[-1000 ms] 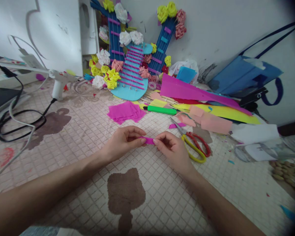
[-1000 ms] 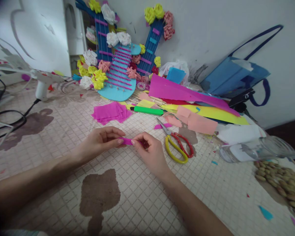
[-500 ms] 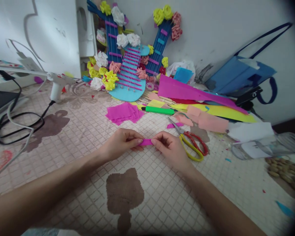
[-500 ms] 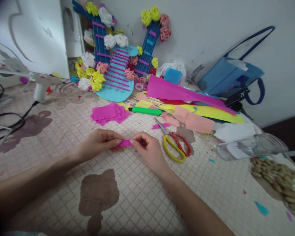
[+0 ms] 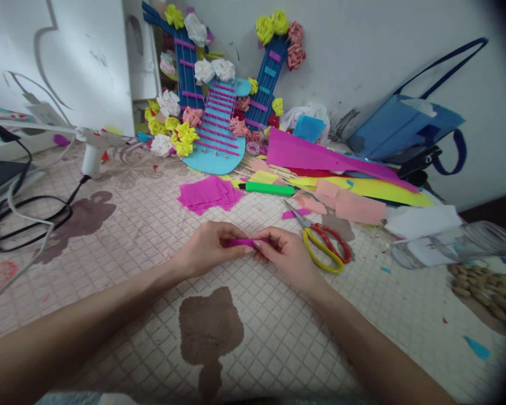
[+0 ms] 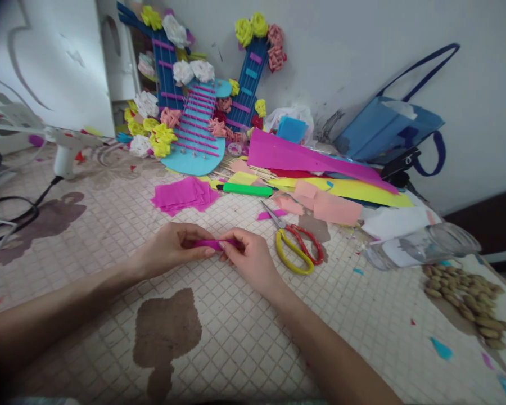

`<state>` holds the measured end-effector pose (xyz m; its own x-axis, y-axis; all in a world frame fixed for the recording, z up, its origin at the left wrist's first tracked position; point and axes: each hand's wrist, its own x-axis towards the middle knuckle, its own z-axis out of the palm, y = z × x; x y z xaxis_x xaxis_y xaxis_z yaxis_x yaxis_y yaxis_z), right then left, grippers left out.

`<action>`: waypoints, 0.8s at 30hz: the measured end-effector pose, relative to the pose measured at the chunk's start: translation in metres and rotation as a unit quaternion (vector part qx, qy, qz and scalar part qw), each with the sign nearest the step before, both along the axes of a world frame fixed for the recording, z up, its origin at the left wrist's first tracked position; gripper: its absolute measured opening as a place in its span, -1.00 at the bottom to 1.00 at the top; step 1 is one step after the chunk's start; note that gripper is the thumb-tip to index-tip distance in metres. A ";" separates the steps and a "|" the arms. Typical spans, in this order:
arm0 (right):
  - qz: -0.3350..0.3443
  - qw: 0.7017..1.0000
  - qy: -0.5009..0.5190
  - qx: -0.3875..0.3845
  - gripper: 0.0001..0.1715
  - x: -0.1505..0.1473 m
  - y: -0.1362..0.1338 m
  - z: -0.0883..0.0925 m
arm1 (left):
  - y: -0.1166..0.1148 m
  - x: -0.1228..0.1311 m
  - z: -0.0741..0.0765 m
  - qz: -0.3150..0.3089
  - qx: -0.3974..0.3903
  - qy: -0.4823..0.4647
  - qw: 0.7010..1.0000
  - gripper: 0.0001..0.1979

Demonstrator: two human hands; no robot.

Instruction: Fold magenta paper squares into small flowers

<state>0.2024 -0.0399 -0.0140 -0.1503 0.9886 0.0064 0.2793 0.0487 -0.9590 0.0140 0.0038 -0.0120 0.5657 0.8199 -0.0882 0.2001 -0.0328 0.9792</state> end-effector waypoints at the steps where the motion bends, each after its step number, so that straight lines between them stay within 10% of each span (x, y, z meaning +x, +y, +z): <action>1: -0.002 1.000 -0.001 0.004 -0.87 0.000 0.000 0.000 | 0.000 0.001 0.000 0.004 -0.002 0.008 1.000 -0.79; 8: -0.004 1.000 0.002 0.001 -0.83 0.004 0.001 -0.002 | 0.004 -0.002 -0.004 -0.011 -0.074 -0.019 0.997 -0.79; 18: -0.007 1.000 -0.021 0.007 -0.81 0.014 0.003 0.001 | 0.017 -0.001 0.015 -0.029 0.123 0.105 0.986 -0.80; 24: -0.169 0.962 -0.181 0.119 -0.80 0.070 0.009 0.014 | 0.037 0.008 0.013 0.003 0.084 0.081 0.993 -0.80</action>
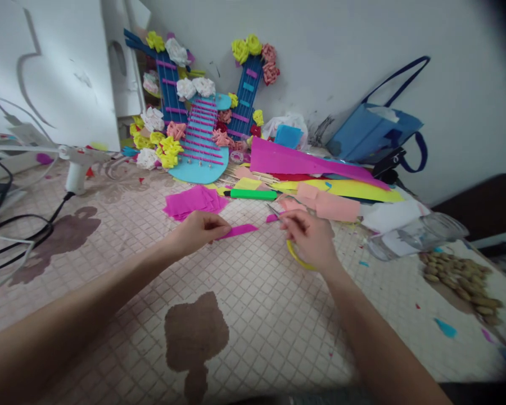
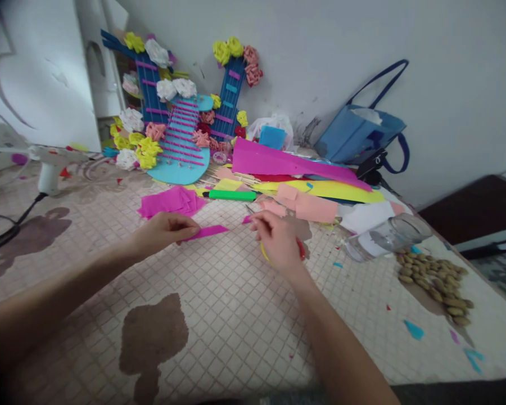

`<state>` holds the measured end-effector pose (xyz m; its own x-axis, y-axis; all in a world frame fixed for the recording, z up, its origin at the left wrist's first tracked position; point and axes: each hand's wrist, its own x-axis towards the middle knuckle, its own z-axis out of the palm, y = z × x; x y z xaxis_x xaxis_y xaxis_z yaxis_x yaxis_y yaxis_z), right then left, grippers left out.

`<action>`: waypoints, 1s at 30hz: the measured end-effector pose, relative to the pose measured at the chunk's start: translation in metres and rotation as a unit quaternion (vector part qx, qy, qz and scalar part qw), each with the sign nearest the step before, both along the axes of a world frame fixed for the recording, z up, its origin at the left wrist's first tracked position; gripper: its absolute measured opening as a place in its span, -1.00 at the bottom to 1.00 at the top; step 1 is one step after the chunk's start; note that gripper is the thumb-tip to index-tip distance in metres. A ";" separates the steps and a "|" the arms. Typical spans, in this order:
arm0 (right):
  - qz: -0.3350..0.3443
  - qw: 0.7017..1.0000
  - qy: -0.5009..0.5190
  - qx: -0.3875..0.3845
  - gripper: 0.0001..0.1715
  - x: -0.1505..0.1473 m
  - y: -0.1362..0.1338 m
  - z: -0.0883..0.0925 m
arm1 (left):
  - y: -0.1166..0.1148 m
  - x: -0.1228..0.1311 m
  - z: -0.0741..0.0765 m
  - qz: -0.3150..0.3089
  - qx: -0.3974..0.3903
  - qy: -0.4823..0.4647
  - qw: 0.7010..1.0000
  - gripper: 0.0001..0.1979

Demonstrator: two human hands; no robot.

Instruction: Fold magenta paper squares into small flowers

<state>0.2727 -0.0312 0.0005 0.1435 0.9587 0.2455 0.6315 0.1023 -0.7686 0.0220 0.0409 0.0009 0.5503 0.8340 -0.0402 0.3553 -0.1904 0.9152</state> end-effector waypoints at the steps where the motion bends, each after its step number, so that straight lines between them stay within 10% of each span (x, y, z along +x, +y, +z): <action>1: -0.020 0.999 -0.045 -0.003 -0.79 0.013 0.000 0.002 | 0.004 0.008 0.001 0.012 -0.018 -0.010 1.000 -0.80; 11: 0.003 0.956 -0.279 -0.089 -0.66 0.053 -0.004 -0.008 | 0.038 0.122 -0.012 0.071 0.009 -0.014 0.997 -0.86; 30: -0.075 0.954 -0.262 -0.126 -0.64 0.064 -0.017 0.019 | 0.045 0.130 -0.025 0.045 0.062 0.091 0.993 -0.79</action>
<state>0.3368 -0.0482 0.0195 0.2037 0.9752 0.0860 0.9288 -0.1647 -0.3320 0.1519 0.0860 -0.0239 0.4662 0.8843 -0.0253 0.5327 -0.2577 0.8061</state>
